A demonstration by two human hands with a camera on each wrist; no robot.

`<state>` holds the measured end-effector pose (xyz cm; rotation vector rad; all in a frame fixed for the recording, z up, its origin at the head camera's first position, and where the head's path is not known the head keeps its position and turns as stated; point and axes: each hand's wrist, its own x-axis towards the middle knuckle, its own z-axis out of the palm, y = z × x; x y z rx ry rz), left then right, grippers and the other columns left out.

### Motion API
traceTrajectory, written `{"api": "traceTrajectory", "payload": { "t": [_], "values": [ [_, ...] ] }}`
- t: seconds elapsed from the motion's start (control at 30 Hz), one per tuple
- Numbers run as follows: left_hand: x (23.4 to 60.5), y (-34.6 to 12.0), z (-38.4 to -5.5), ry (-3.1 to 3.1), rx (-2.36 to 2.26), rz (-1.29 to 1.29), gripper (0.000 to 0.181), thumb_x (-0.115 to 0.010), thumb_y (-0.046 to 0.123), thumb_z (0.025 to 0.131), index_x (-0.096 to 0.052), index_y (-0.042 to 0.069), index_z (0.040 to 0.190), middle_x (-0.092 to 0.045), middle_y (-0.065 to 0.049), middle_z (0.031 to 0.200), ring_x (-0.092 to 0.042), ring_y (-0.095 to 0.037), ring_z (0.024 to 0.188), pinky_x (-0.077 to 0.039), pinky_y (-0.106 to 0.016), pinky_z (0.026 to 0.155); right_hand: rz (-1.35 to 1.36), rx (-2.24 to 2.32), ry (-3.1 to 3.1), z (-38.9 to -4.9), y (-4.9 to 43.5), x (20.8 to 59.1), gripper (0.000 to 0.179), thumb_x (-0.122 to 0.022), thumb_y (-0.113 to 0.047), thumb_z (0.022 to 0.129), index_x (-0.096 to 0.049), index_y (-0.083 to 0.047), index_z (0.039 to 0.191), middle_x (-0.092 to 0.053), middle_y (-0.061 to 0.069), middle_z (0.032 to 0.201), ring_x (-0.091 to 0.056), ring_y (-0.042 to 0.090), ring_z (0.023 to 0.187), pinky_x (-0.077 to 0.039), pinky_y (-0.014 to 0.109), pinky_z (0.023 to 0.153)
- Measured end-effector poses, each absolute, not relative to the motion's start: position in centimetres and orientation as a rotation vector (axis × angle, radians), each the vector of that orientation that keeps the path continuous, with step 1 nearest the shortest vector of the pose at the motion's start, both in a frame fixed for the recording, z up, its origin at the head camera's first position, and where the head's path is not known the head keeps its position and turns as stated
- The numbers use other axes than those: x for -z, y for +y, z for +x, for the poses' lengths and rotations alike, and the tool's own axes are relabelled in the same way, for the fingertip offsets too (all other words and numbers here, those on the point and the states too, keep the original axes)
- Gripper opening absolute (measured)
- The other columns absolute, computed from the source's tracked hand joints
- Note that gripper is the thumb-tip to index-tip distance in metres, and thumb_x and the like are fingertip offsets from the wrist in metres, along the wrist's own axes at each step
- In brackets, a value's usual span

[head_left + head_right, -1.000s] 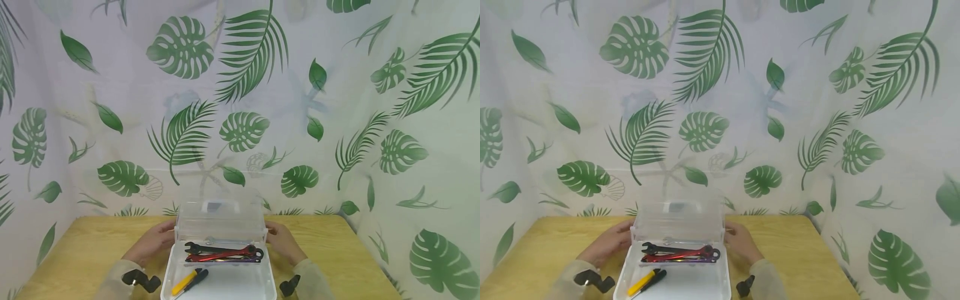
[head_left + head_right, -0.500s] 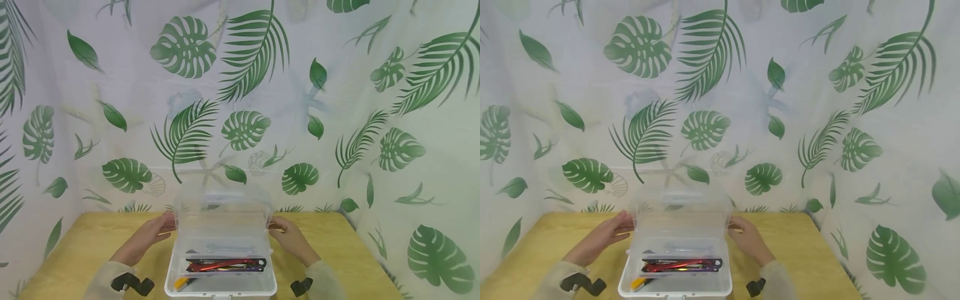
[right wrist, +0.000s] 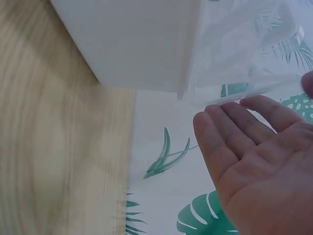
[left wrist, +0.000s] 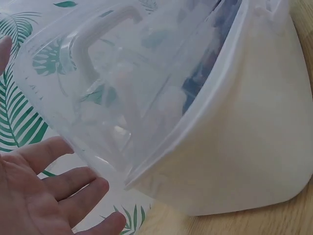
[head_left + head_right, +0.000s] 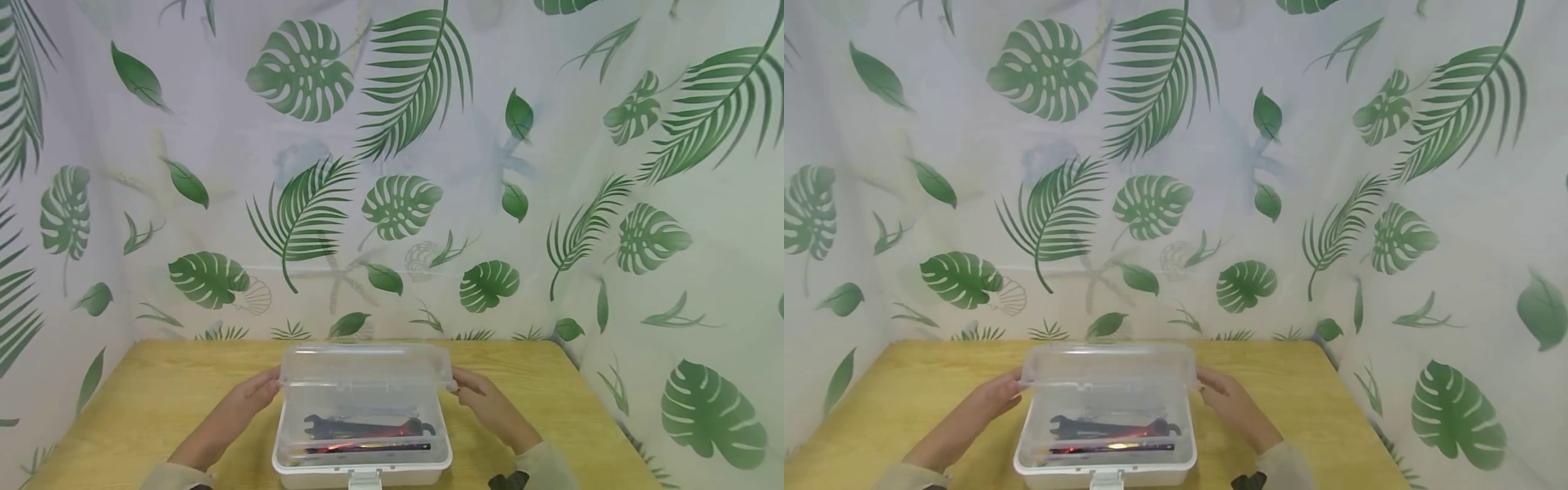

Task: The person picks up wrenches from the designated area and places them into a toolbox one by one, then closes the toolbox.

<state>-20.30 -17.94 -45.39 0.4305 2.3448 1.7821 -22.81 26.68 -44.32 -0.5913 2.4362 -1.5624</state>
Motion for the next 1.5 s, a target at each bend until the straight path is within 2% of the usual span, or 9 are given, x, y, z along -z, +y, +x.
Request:
{"api": "traceTrajectory", "payload": {
  "t": [0.1, 0.23, 0.33, 0.5, 0.77, 1.0, 1.17, 1.4, 1.5],
  "values": [
    [45.8, -17.9, -20.0, 2.345, -1.785, 0.483, 0.057, -0.054, 0.028, 0.108, -0.04, 0.003, 0.157, -0.042, -0.022, 0.16, -0.035, -0.05, 0.146, -0.032, -0.07, 0.114, -0.641, 1.555, 2.409, -22.2, 27.0, 44.7, 0.054, -0.041, -0.011, 0.104, -0.038, 0.007, 0.155, -0.038, 0.028, 0.159, -0.034, 0.05, 0.146, -0.033, 0.061, 0.115],
    [46.1, -18.0, -19.7, 2.309, -1.795, 0.501, 0.061, -0.061, 0.024, 0.105, -0.039, 0.004, 0.159, -0.039, -0.021, 0.161, -0.04, -0.05, 0.144, -0.039, -0.065, 0.113, -0.763, 1.509, 2.36, -21.7, 27.2, 44.8, 0.058, -0.045, -0.013, 0.106, -0.029, 0.01, 0.157, -0.028, 0.032, 0.162, -0.023, 0.055, 0.149, -0.026, 0.069, 0.116],
    [46.2, -18.1, -19.6, 2.338, -1.771, 0.514, 0.062, -0.064, 0.023, 0.103, -0.04, 0.005, 0.158, -0.041, -0.019, 0.161, -0.035, -0.048, 0.147, -0.034, -0.065, 0.116, -0.751, 1.43, 2.422, -21.4, 27.1, 44.7, 0.063, -0.054, -0.023, 0.106, -0.032, 0.004, 0.159, -0.029, 0.028, 0.164, -0.022, 0.054, 0.15, -0.022, 0.073, 0.117],
    [46.0, -17.8, -19.7, 2.401, -1.719, 0.502, 0.067, -0.07, 0.027, 0.099, -0.042, 0.008, 0.157, -0.041, -0.016, 0.162, -0.026, -0.045, 0.153, -0.023, -0.067, 0.12, -0.585, 1.372, 2.54, -21.3, 26.5, 44.9, 0.071, -0.071, -0.034, 0.098, -0.043, -0.007, 0.157, -0.042, 0.021, 0.16, -0.031, 0.049, 0.149, -0.026, 0.074, 0.115],
    [46.8, -16.7, -20.2, 2.554, -1.592, 0.357, 0.091, -0.084, 0.041, 0.086, -0.039, 0.016, 0.161, -0.038, -0.014, 0.164, -0.029, -0.047, 0.151, -0.026, -0.068, 0.119, -0.54, 1.392, 2.596, -22.2, 25.8, 46.5, 0.085, -0.082, -0.034, 0.089, -0.04, -0.013, 0.16, -0.041, 0.018, 0.161, -0.033, 0.048, 0.148, -0.029, 0.074, 0.113],
    [48.1, -16.1, -20.8, 2.595, -1.571, 0.32, 0.098, -0.084, 0.047, 0.084, -0.034, 0.018, 0.163, -0.032, -0.012, 0.166, -0.027, -0.043, 0.153, -0.025, -0.061, 0.122, -0.591, 1.459, 2.536, -23.3, 26.1, 47.7, 0.086, -0.077, -0.029, 0.094, -0.029, -0.015, 0.164, -0.029, 0.015, 0.168, -0.024, 0.047, 0.153, -0.022, 0.071, 0.118],
    [48.9, -15.8, -21.8, 2.621, -1.574, 0.296, 0.1, -0.085, 0.047, 0.083, -0.032, 0.019, 0.164, -0.029, -0.011, 0.168, -0.026, -0.045, 0.152, -0.024, -0.066, 0.121, -0.655, 1.505, 2.479, -24.6, 26.3, 48.4, 0.081, -0.071, -0.022, 0.099, -0.024, -0.019, 0.166, -0.023, 0.011, 0.17, -0.02, 0.043, 0.155, -0.018, 0.067, 0.121],
    [49.5, -15.1, -23.2, 2.616, -1.598, 0.244, 0.102, -0.085, 0.049, 0.082, -0.03, 0.024, 0.164, -0.026, -0.008, 0.17, -0.024, -0.046, 0.152, -0.022, -0.067, 0.12, -0.596, 1.511, 2.517, -25.7, 26.2, 48.8, 0.079, -0.068, -0.026, 0.101, -0.024, -0.018, 0.166, -0.021, 0.011, 0.17, -0.018, 0.041, 0.156, -0.017, 0.064, 0.122],
    [49.7, -15.0, -24.1, 2.597, -1.6, 0.234, 0.103, -0.083, 0.052, 0.082, -0.027, 0.027, 0.165, -0.023, -0.008, 0.171, -0.024, -0.047, 0.152, -0.021, -0.067, 0.121, -0.548, 1.489, 2.551, -26.1, 26.2, 48.7, 0.08, -0.069, -0.031, 0.101, -0.023, -0.022, 0.166, -0.023, 0.008, 0.17, -0.019, 0.039, 0.156, -0.018, 0.064, 0.122]
  ]
}}
